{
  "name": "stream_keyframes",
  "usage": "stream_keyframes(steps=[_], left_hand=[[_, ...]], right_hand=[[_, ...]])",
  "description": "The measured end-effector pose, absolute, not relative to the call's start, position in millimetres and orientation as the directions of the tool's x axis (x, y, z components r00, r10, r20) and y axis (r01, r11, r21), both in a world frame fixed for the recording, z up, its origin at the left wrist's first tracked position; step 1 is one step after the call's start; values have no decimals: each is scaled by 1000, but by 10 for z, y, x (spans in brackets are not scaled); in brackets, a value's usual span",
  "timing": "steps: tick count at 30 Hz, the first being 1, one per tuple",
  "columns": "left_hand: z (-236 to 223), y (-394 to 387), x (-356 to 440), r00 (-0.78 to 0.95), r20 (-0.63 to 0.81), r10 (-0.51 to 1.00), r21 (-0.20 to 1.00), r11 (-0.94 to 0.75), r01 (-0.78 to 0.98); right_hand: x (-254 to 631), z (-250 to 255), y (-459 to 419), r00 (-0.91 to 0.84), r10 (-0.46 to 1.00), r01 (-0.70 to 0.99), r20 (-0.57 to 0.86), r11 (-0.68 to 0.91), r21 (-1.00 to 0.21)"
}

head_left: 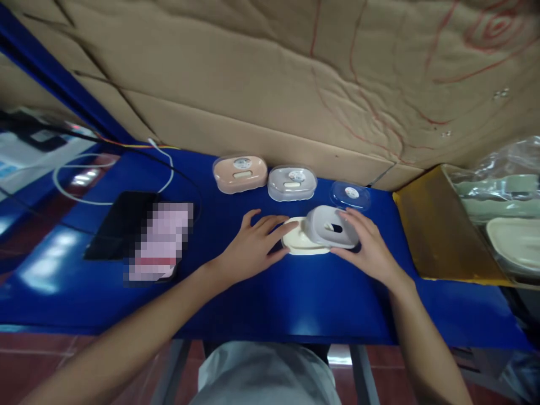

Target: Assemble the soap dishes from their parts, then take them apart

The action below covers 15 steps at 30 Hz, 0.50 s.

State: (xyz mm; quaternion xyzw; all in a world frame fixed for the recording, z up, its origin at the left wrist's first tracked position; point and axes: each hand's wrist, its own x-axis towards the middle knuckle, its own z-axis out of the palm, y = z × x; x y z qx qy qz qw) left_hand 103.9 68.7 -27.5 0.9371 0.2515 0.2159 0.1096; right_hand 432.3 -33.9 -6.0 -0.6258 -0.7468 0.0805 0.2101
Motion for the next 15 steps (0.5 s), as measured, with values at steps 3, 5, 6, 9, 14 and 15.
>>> stream_keyframes(steps=[3,5,6,9,14,15], left_hand=[[-251,692,1034,755,333,566,350,-817,458],[-254,697,1036,753,321,574,366,-809,461],[-262,698,1038,755,315,575,373,-807,458],[-294,695,1045,765,293,573,393,-802,450],[-317,684,1036,761,293,579,398,-797,454],[-313,681,1033,762,295,577,393,-800,453]], right_hand=[[4074,-123,-344,-185,959,900,217,254,-355],[3979,-164,-342,-208,950,888,233,284,-362],[3950,-181,-338,-217,946,882,239,295,-366],[3905,-215,-326,-227,941,878,251,309,-366],[3888,-221,-315,-240,938,882,249,318,-348],[3888,-220,-315,-249,937,882,246,324,-343]])
